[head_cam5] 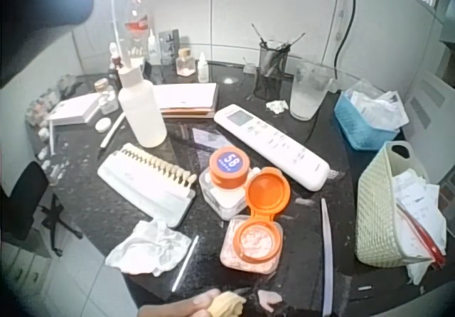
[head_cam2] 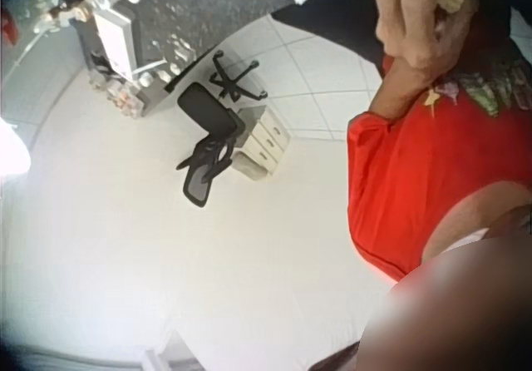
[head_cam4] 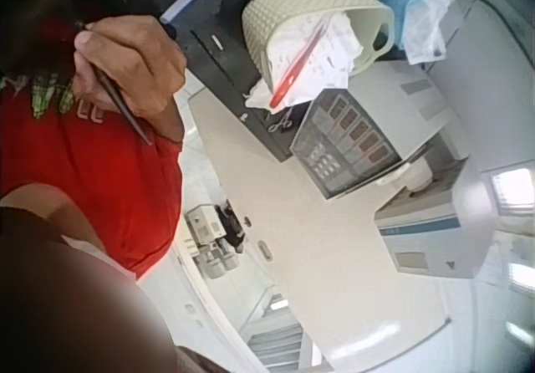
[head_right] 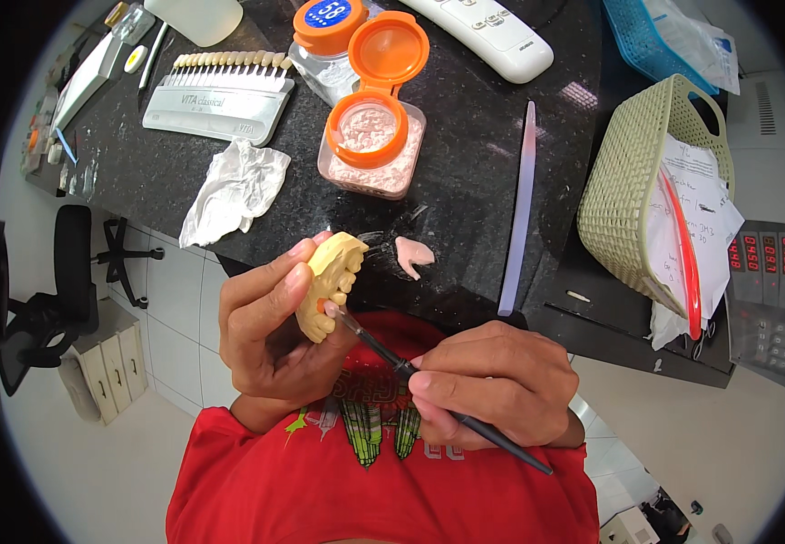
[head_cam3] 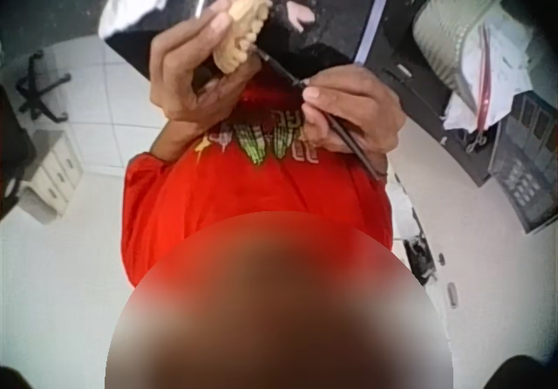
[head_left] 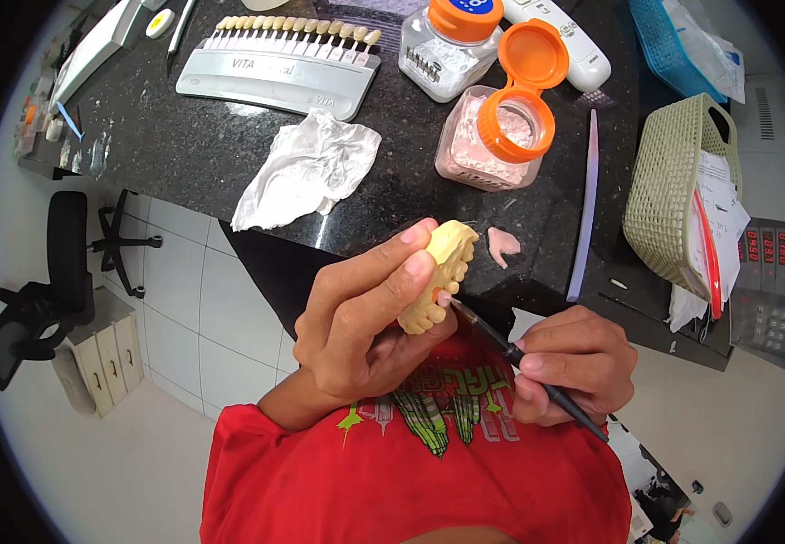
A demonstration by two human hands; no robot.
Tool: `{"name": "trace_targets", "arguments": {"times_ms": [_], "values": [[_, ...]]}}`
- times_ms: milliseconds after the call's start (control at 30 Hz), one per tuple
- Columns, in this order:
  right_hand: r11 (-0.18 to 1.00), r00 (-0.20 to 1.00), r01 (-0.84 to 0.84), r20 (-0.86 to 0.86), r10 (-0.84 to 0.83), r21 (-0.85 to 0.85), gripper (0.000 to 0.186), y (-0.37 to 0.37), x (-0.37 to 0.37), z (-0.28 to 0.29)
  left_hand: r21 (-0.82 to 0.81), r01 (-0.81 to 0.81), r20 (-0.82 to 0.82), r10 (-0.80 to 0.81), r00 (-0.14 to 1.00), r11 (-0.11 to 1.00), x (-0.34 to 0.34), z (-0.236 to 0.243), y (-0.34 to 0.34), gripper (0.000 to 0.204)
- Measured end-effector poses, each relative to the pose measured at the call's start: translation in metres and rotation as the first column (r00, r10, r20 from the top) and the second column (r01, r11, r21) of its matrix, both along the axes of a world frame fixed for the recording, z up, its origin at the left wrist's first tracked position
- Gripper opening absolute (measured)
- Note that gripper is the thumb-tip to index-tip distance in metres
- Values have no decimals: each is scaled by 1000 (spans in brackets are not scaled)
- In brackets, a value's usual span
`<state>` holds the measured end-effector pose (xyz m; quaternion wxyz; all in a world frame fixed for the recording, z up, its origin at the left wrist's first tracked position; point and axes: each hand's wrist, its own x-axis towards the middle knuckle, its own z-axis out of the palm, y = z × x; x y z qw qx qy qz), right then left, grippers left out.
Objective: Applying pink dental ceramic paste to a dental model using a brush.
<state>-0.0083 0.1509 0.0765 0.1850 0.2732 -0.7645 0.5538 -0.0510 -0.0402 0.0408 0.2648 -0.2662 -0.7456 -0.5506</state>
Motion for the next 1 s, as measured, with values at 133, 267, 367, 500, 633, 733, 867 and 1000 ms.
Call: {"name": "trace_targets", "arguments": {"times_ms": [133, 267, 367, 500, 633, 733, 867, 1000], "values": [[1000, 1000, 18, -3, -17, 14, 31, -1, 0, 0, -7, 0, -8, 0, 1000, 1000, 0, 0, -1, 50], [1000, 1000, -14, 5, 13, 28, 31, 1, -2, 2, -13, 1, -6, -1, 1000, 1000, -1, 0, -1, 50], [999, 1000, -30, 10, 29, 25, 31, 2, -1, 2, -17, -2, -8, 2, 1000, 1000, 0, 1, 0, 50], [999, 1000, -23, 16, 23, 28, 31, 2, 0, 1, -28, -4, -10, 4, 1000, 1000, 0, 1, 0, 50], [1000, 1000, -21, 9, 21, 14, 30, 2, -1, 0, -31, -8, -15, 8, 1000, 999, 0, 1, 0, 51], [1000, 1000, -24, 16, 24, -9, 30, 2, 0, 0, -24, -15, -10, 15, 1000, 1000, 1, 1, 0, 50], [1000, 1000, -19, 14, 20, -8, 30, 1, 0, -1, -108, 7, 16, -5, 1000, 994, 1, 4, -2, 37], [1000, 1000, -9, 8, 9, 10, 30, 1, -1, 0, -111, 9, 17, -8, 1000, 994, 1, 4, -3, 36]]}}
